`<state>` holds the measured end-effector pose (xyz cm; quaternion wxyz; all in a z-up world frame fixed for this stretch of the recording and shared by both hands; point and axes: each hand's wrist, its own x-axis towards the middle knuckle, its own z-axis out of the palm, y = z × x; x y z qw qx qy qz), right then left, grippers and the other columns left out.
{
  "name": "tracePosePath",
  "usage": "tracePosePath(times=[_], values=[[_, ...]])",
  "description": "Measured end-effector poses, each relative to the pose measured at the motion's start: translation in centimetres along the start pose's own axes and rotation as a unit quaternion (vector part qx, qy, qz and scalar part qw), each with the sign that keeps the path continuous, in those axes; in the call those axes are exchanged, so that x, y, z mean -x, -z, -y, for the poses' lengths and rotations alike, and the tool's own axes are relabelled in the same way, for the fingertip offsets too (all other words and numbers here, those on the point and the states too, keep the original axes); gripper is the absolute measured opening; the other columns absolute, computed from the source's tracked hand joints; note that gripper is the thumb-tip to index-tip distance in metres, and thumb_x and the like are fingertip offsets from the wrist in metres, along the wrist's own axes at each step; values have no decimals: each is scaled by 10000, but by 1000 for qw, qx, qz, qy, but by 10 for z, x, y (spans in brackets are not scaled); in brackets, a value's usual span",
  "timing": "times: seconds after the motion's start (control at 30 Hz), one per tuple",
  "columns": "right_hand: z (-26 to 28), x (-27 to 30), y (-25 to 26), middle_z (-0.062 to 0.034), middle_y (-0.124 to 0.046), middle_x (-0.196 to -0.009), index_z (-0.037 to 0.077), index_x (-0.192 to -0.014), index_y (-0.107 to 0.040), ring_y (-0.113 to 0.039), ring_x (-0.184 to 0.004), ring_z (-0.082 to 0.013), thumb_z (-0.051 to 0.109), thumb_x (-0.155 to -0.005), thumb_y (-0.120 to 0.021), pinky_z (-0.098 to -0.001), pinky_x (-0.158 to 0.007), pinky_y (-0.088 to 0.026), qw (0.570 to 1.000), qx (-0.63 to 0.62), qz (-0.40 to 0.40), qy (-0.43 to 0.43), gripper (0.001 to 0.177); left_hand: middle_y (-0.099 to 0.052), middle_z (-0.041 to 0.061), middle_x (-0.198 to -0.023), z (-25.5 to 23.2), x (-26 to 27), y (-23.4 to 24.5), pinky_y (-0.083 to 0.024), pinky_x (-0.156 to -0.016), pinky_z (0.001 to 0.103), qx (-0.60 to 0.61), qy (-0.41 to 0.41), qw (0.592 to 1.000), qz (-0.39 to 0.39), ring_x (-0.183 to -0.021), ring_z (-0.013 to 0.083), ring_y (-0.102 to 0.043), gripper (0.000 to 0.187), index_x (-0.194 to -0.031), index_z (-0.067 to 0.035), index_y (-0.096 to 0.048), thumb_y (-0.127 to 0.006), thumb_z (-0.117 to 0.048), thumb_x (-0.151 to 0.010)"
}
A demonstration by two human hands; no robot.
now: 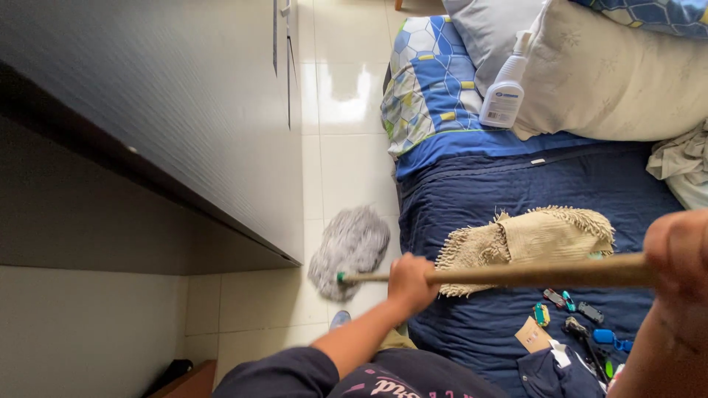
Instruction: The recorder wrings out a mop at a sink and then mops the floor in a bedroom.
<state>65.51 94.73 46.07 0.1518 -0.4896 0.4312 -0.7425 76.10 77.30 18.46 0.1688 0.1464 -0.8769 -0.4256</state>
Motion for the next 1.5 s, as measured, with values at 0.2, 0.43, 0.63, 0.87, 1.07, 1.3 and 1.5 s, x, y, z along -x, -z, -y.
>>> tracePosePath(times=[0.2,0.43,0.63,0.87,1.07,1.3,1.5], values=[[13,-35,-38,31,-472,-523,141,-679,-375,-484,-387,-104,163,-875,-739,-311,-456,-450,996,-23,83,35,414,-672,73,-774,8,5,1,-388,-915,527,4,71,995,-73,-865,322,-616,370,-667,-129,-658,-694,-407,-908],[-64,-28,-83,-31,-487,-590,115,-711,-386,-527,-465,-186,15,-850,-693,-353,-452,-455,984,80,124,104,351,-749,42,-974,133,-101,-34,-184,-1066,735,5,200,970,-141,-1049,307,-659,315,-828,-170,-750,-808,-471,-758],[-140,-9,-54,-77,-511,-649,82,-719,-418,-546,-557,-243,-3,-857,-630,-392,-557,-487,981,104,142,82,267,-624,73,-1363,180,-159,8,-48,-1088,754,-132,206,969,24,-1454,396,-289,545,-1168,-258,-727,-810,-550,-715],[-91,-38,7,-53,-477,-635,78,-717,-412,-482,-564,-178,61,-904,-624,-361,-543,-447,997,69,38,3,284,-698,156,-1171,114,-149,-6,-238,-1124,647,-117,109,987,-33,-1374,377,-467,449,-990,-161,-743,-781,-569,-807],[-38,-105,20,-30,-407,-540,98,-810,-380,-333,-395,-91,83,-992,-596,-287,-396,-358,998,-34,-39,27,282,-723,150,-943,32,-99,23,-517,-787,504,-15,116,993,0,-926,395,-666,349,-919,-111,-721,-777,-439,-815],[-47,-136,-5,-2,-413,-615,111,-870,-435,-387,-443,-106,77,-992,-620,-295,-414,-371,989,-85,-92,-83,225,-720,153,-783,11,-18,42,-512,-699,488,-7,174,979,105,-774,377,-684,398,-881,-98,-738,-715,-493,-836],[-47,-110,-19,13,-466,-623,110,-878,-468,-454,-460,-94,130,-987,-668,-288,-444,-425,986,-67,-139,-62,229,-684,145,-673,14,20,33,-512,-668,465,3,210,965,155,-676,343,-690,420,-852,-74,-698,-668,-491,-893]])
